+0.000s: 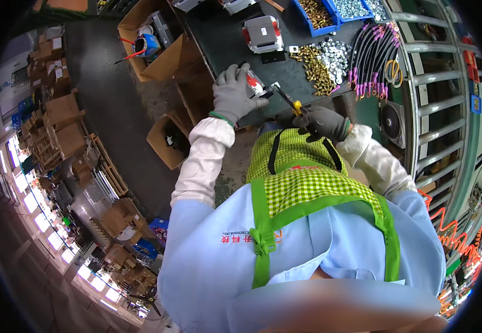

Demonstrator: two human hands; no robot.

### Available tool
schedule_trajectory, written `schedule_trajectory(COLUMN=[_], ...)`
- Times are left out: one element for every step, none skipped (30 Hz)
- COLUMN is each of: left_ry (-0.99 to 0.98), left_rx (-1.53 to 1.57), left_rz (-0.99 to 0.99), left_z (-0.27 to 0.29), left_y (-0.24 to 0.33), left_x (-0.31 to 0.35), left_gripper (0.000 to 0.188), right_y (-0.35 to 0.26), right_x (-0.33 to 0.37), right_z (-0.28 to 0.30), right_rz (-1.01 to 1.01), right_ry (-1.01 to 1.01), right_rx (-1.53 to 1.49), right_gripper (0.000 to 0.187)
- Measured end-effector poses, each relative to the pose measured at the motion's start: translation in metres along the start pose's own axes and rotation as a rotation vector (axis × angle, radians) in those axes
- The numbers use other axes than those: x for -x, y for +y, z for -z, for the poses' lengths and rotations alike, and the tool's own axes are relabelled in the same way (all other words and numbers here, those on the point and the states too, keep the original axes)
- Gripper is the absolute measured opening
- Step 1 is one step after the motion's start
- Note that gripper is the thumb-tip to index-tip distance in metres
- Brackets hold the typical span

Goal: Assembling and testing electrical components at a workstation in a workshop or factory setting.

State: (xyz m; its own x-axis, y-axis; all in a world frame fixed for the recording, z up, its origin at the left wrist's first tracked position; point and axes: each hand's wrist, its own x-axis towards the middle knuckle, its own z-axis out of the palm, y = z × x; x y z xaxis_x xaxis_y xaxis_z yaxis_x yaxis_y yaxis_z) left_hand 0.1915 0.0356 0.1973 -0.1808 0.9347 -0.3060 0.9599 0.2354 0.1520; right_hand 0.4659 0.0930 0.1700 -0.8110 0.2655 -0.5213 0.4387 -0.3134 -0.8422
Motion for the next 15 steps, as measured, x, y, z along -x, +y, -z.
schedule_trajectory(left_ry=[-0.016,-0.010,-0.010,-0.011,-0.007,-0.002,0.004,0.003,0.018,0.033,0.034,0.034,0.034,0.034,0.038], left_rx=[0.002,0.009,0.004,0.000,0.003,0.003,0.001,-0.003,0.005,0.012,0.012,0.010,0.008,0.012,0.023], left_rz=[0.033,0.035,0.058,0.082,0.086,0.085,0.085,0.090,0.104,0.117,0.121,0.130,0.140,0.137,0.143], left_z=[0.001,0.003,0.005,0.006,0.007,0.007,0.007,0.007,0.006,0.006,0.004,0.002,0.002,0.004,0.005], left_y=[0.001,0.004,0.006,0.008,0.007,0.008,0.009,0.009,0.010,0.010,0.011,0.011,0.009,0.010,0.012], left_x=[0.001,0.001,0.001,0.001,0.002,0.002,0.001,0.003,0.003,0.005,0.007,0.008,0.010,0.011,0.012], left_gripper=[0.105,0.105,0.103,0.101,0.101,0.098,0.095,0.095,0.092,0.088,0.088,0.087,0.085,0.085,0.085], right_y=[-0.020,-0.028,-0.029,-0.030,-0.033,-0.038,-0.044,-0.056,-0.063,-0.057,-0.055,-0.054,-0.054,-0.055,-0.056], right_x=[-0.002,-0.002,-0.002,-0.003,-0.004,-0.005,-0.006,-0.008,-0.012,-0.016,-0.019,-0.025,-0.031,-0.034,-0.038], right_z=[-0.004,-0.003,0.001,0.006,0.007,0.006,0.007,0.002,-0.003,-0.001,0.006,0.005,0.004,0.009,0.017], right_rz=[-0.477,-0.507,-0.510,-0.494,-0.476,-0.492,-0.492,-0.532,-0.571,-0.588,-0.457,-0.541,-0.623,-0.630,-0.346], right_ry=[0.037,0.042,0.044,0.033,0.019,-0.006,-0.009,-0.021,-0.034,-0.059,-0.157,-0.082,-0.006,-0.004,-0.179], right_rx=[-0.374,-0.253,-0.244,-0.204,-0.168,-0.210,-0.205,-0.157,-0.110,-0.156,-0.081,-0.220,-0.358,-0.347,0.009], right_gripper=[0.020,0.024,0.024,0.024,0.024,0.024,0.024,0.024,0.024,0.024,0.018,0.014,0.012,0.012,0.014])
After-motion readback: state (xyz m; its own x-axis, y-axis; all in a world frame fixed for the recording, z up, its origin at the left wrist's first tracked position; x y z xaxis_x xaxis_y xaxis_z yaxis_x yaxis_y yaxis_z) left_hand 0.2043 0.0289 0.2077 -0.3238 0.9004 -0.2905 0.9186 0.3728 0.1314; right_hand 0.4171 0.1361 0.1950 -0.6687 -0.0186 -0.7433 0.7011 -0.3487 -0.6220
